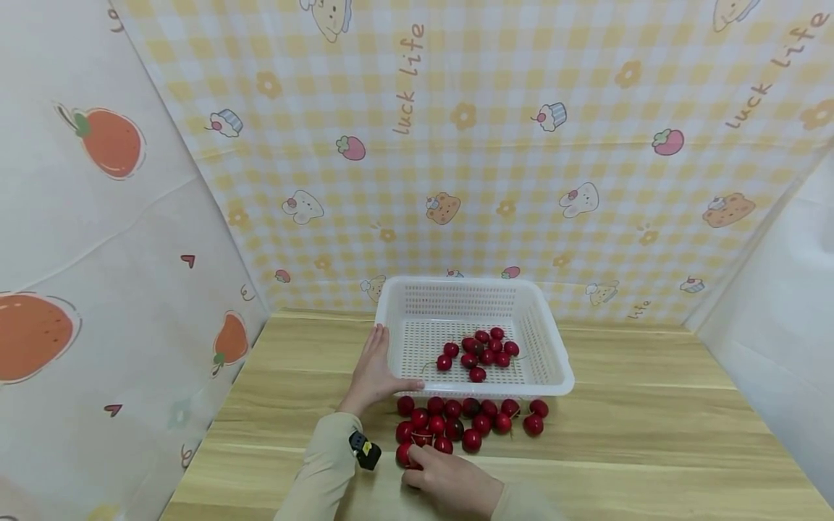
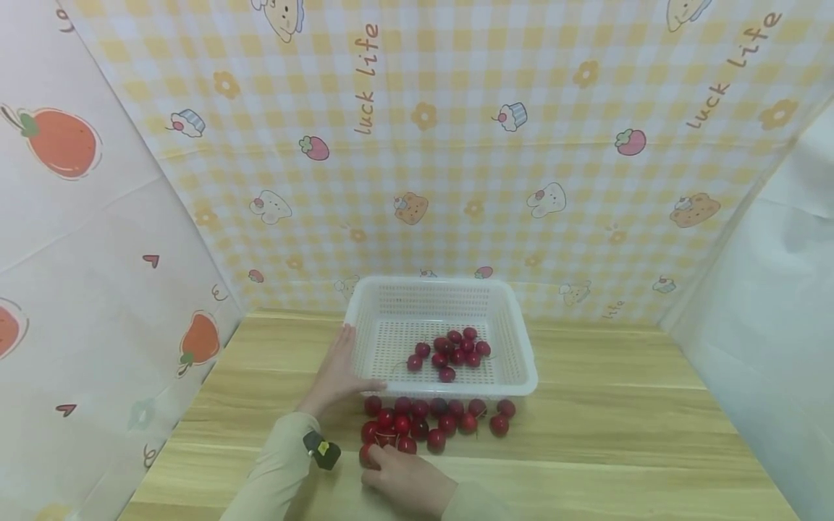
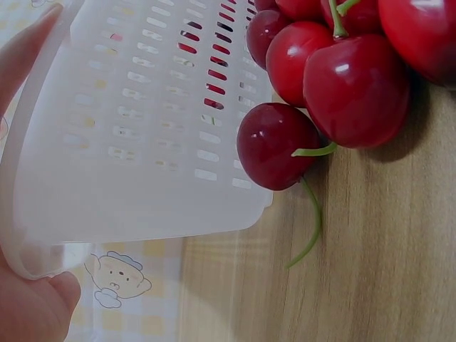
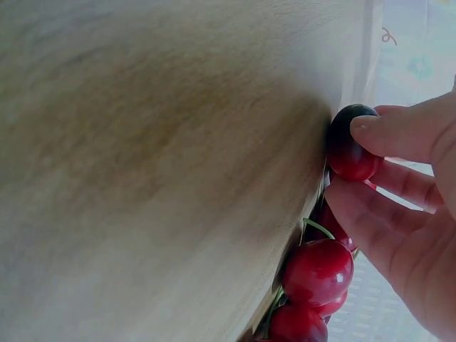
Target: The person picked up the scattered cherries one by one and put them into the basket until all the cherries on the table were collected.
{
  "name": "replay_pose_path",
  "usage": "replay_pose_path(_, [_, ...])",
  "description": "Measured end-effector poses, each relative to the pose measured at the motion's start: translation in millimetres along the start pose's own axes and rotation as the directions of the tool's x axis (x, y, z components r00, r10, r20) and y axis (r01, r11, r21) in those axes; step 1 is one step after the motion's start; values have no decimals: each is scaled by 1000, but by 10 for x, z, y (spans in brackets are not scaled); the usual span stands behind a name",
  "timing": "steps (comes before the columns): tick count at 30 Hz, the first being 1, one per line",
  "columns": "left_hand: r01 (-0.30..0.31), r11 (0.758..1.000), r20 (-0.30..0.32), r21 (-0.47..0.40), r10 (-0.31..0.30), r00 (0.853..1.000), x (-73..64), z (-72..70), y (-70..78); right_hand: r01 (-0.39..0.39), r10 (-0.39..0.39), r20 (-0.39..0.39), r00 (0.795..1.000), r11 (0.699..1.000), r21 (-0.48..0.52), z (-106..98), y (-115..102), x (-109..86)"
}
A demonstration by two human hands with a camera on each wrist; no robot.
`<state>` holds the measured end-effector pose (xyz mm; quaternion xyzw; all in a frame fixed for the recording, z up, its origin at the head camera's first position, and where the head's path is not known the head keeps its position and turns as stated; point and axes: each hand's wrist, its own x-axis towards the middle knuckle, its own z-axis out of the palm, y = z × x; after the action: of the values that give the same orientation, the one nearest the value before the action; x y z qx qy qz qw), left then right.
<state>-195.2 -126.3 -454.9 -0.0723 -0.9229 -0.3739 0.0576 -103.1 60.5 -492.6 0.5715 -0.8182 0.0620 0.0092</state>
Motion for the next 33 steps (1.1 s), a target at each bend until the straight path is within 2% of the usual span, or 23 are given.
replay_pose_path(5, [-2, 1000, 1, -2, 2, 1000, -9, 2, -2, -12, 10, 38, 999, 998, 58, -32, -2, -7])
replay_pose_path(9, [3, 1000, 7, 15, -4, 1000, -18, 1, -1, 3, -5, 27, 1000, 997, 83, -105, -9, -41])
replay_pose_path(16, [6, 1000, 15, 29, -6, 1000, -31, -1, 5, 78, -73, -97, 993, 995, 55, -353, -7, -112])
replay_pose_path(21, [11, 1000, 14, 25, -11, 1000, -39, 0, 8, 82, -74, -207, 976, 996, 32, -586, 13, -149])
replay_pose_path(24, [13, 1000, 17, 8, -14, 1000, -48, -1, 18, 77, -70, -245, 967, 997, 19, -725, 24, -177])
replay_pose_path(29, [9, 1000, 10, 10, -9, 1000, -35, -1, 19, 52, -53, -267, 962, 999, -12, -890, 48, -208])
replay_pose_path(33, [3, 1000, 2, 27, -3, 1000, -14, -4, 19, 59, -52, -250, 967, 998, 24, -854, 74, -211])
